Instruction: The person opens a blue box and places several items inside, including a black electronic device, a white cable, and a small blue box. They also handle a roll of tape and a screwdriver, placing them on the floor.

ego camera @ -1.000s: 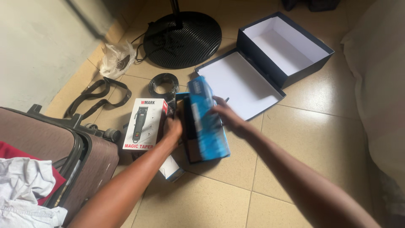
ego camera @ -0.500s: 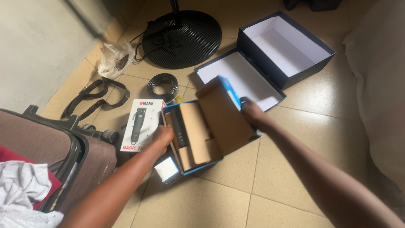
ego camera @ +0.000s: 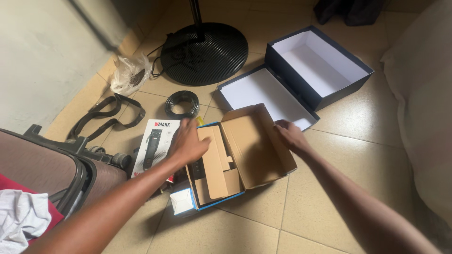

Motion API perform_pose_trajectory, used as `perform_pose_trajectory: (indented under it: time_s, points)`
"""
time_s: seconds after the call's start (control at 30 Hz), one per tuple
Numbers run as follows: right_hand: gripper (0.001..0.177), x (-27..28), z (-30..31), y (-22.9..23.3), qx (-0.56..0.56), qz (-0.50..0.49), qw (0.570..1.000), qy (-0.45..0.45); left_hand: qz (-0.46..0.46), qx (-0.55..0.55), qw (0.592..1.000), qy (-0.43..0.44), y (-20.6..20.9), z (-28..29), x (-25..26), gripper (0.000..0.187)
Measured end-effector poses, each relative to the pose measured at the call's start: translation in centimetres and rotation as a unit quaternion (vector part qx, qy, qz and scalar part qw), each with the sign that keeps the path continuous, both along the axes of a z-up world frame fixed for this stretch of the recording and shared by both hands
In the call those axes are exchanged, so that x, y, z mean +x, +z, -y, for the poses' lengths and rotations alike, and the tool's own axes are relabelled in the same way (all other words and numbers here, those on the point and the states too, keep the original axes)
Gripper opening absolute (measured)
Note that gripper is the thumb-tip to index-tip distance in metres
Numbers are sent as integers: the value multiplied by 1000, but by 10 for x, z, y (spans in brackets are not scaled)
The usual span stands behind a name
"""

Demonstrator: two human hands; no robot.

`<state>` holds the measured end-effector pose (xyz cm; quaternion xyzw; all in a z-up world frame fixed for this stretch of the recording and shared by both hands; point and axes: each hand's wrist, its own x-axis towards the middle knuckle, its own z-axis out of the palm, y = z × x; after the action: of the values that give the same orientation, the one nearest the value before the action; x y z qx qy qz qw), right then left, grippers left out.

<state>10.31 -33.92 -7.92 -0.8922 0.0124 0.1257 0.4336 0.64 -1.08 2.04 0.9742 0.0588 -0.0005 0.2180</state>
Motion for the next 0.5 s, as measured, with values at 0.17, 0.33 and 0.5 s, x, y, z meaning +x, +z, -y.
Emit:
perform_pose_trajectory:
  time_s: [0.17, 0.33, 0.5]
  points:
    - [49, 36, 12, -6, -104, 88, 990, 46, 81, -11, 995, -62, 18, 24, 44, 60]
    - [39, 50, 21, -21, -41, 157, 980, 119, 35, 85, 981, -172, -6, 42, 68, 48]
    - [33, 29, 45, -41, -190, 21, 963, 187, -83, 141, 931, -325, -41, 68, 52, 58]
